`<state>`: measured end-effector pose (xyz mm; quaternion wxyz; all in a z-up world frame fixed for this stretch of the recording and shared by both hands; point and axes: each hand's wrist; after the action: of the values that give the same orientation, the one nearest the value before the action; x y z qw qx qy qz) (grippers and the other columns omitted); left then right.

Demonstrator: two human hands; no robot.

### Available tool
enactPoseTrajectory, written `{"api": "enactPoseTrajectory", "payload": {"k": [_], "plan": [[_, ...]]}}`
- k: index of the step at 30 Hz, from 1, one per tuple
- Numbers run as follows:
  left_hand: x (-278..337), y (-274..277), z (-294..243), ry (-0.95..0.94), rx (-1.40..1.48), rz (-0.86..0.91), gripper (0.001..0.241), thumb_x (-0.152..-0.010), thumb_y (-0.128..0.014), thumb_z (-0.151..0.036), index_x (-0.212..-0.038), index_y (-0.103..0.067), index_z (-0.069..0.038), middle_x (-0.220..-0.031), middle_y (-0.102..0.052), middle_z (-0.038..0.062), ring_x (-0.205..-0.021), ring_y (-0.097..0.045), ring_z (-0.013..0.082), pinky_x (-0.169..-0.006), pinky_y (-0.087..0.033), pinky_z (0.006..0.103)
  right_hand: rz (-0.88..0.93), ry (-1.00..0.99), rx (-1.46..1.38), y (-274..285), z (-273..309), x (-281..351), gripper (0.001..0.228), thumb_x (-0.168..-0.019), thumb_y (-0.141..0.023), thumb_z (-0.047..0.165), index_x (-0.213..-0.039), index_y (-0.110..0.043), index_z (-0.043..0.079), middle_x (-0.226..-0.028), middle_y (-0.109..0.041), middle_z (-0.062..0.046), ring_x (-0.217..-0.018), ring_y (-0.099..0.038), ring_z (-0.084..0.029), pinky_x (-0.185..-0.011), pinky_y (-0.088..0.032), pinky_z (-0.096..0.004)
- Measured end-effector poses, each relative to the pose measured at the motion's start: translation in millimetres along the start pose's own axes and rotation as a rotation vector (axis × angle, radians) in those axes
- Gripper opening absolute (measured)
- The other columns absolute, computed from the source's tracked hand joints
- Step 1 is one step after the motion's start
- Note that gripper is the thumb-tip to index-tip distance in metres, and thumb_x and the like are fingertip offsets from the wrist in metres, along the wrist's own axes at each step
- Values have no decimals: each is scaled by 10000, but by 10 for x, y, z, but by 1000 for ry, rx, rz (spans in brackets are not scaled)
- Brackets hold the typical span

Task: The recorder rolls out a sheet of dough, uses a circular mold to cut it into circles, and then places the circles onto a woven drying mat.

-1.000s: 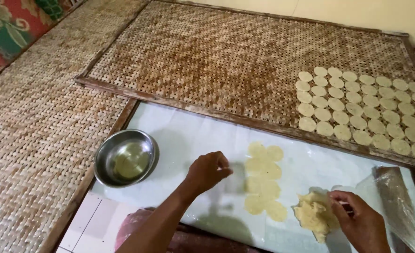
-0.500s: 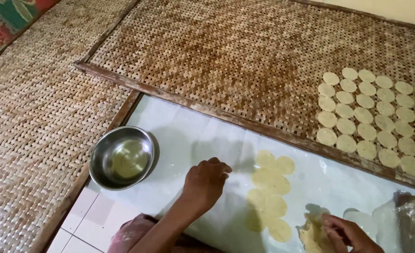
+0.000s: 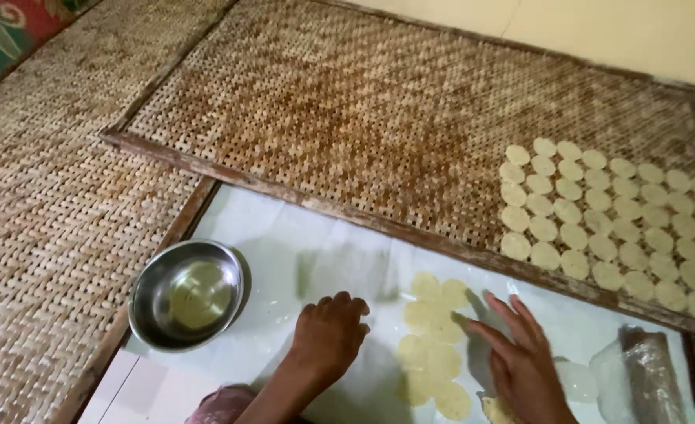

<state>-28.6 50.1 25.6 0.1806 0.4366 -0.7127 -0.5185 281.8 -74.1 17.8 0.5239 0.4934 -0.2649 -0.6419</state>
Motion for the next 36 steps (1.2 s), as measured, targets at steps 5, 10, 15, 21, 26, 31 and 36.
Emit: {"api": "enactPoseTrajectory", "payload": {"k": [5, 10, 15, 21, 26, 31, 36], "plan": [[-32, 133, 35, 49, 57, 155, 237, -884, -703, -244, -1101, -709, -148, -1018, -679, 70, -872, -662, 308, -737, -510, 466, 64, 46, 149, -240, 23, -280, 674, -719, -633, 32, -1306, -698, 358, -1661, -369, -33, -1572, -230, -376, -1215, -260, -550], [-51, 184, 152, 87, 33, 237, 239, -915, -695, -268, -1127, -696, -157, -1049, -665, 75, -909, -654, 316, -780, -494, 485, 118, 77, 260, -423, 72, -507, 617, -727, -683, 145, -1283, -701, 411, -1645, -349, -79, -1545, -229, -434, -1157, -290, -644], [-54, 179, 166, 84, 6, 244, 242, -909, -707, -267, -1132, -702, -172, -1035, -678, 61, -880, -668, 292, -769, -510, 451, 143, 100, 235, -491, 187, -619, 568, -718, -716, 144, -1223, -757, 401, -1647, -334, -49, -1543, -222, -405, -1156, -287, -623], [-90, 299, 102, 113, 15, 326, 244, -930, -695, -260, -1151, -704, -156, -1043, -684, 68, -914, -669, 289, -840, -496, 456, 222, 35, 265, -527, 191, -616, 668, -667, -734, 78, -1251, -727, 402, -1669, -282, 18, -1555, -174, -368, -1192, -229, -661], [-65, 233, 77, 115, 78, 272, 245, -911, -695, -254, -1139, -706, -168, -1076, -688, 59, -952, -669, 298, -838, -505, 461, 119, 38, 205, -444, 265, -591, 423, -771, -724, 192, -1166, -760, 338, -1615, -408, 15, -1542, -265, -332, -1213, -226, -637], [-52, 217, 61, 96, 94, 265, 261, -909, -689, -249, -1156, -700, -167, -1097, -690, 51, -958, -669, 290, -828, -516, 452, 128, -28, 186, -448, 145, -491, 313, -792, -721, 216, -1088, -774, 302, -1610, -411, 17, -1544, -267, -314, -1239, -191, -626], [-40, 214, 69, 89, 125, 249, 256, -905, -692, -239, -1148, -698, -161, -1084, -687, 55, -948, -668, 291, -814, -519, 451, 72, -83, 175, -465, -107, -359, 284, -787, -694, 148, -1020, -781, 285, -1591, -463, 39, -1531, -319, -322, -1253, -200, -650]]}}
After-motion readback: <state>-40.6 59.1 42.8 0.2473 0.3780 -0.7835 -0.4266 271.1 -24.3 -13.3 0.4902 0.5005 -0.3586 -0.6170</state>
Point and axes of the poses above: each hand's wrist, its own x-axis away from the middle knuckle, its own y-axis out of the back of the hand, z = x × y
